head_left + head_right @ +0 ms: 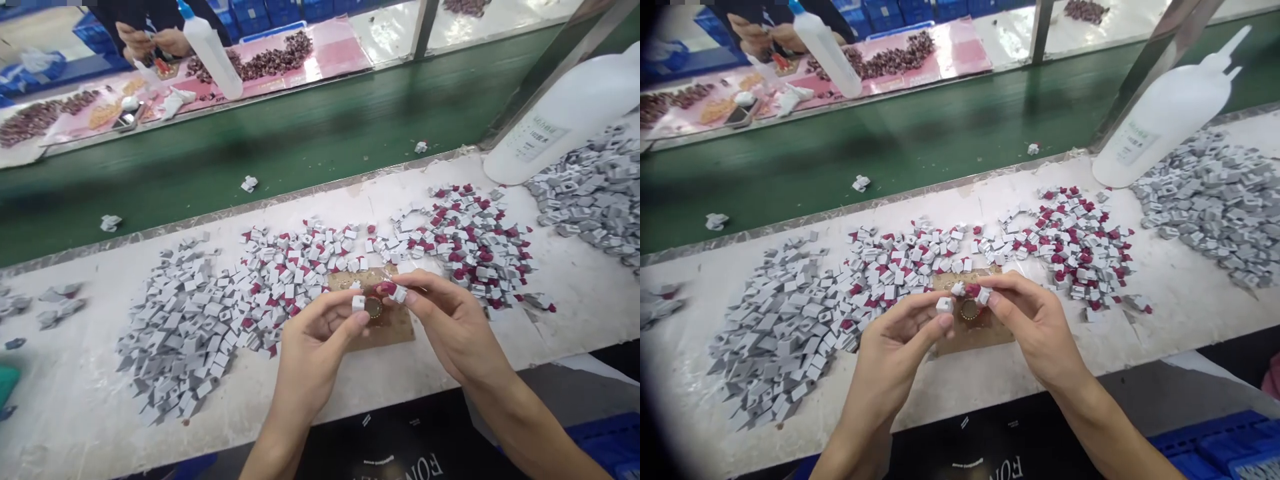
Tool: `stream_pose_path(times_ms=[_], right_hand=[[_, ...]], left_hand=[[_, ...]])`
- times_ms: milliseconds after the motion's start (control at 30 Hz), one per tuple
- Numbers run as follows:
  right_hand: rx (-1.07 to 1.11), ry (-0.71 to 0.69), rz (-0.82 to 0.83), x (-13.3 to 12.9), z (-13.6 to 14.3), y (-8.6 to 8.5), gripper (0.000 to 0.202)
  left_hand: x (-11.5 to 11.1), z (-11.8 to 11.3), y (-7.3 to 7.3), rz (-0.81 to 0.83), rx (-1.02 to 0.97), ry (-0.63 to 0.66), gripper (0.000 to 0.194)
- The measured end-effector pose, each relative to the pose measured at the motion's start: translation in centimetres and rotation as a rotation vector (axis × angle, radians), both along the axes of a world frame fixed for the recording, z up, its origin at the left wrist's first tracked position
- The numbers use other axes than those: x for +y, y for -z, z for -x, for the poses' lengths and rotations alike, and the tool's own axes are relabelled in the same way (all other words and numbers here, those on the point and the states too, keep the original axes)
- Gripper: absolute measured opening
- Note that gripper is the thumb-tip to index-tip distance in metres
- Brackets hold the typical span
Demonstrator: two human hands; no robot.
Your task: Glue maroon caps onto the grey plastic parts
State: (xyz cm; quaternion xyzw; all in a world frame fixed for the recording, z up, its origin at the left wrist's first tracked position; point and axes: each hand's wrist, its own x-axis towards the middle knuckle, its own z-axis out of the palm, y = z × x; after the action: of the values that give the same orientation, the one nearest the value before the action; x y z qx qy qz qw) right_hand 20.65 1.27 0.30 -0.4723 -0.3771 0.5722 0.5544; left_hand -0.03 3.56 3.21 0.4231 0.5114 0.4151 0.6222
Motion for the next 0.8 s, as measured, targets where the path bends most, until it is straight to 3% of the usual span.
stream_pose_path(times_ms=[167,500,667,800], right_hand=[[0.07,0.001,-0.004,0.3,0.5,-0.1,0.015],[0.074,-0.016,-0.023,1.3,0.1,-0.8,0.018],[0.045,-0.089,-0.054,2.2,-0.4,-1.5,0.022],[-0.097,-0.209,-0.056,5.1,-1.2,-2.3,0.02]], left_hand=[[1.4,-1.1,0.2,0.038,-0.154,0.06,0.011],[2.0,-1.6,0.6,0.032,-0.103,0.118,0.009],[2.7,-1.1,-0.7,0.004,0.003,0.178,0.01],[6.2,-0.3,-2.3,-0.072,0.146,0.304,0.013]])
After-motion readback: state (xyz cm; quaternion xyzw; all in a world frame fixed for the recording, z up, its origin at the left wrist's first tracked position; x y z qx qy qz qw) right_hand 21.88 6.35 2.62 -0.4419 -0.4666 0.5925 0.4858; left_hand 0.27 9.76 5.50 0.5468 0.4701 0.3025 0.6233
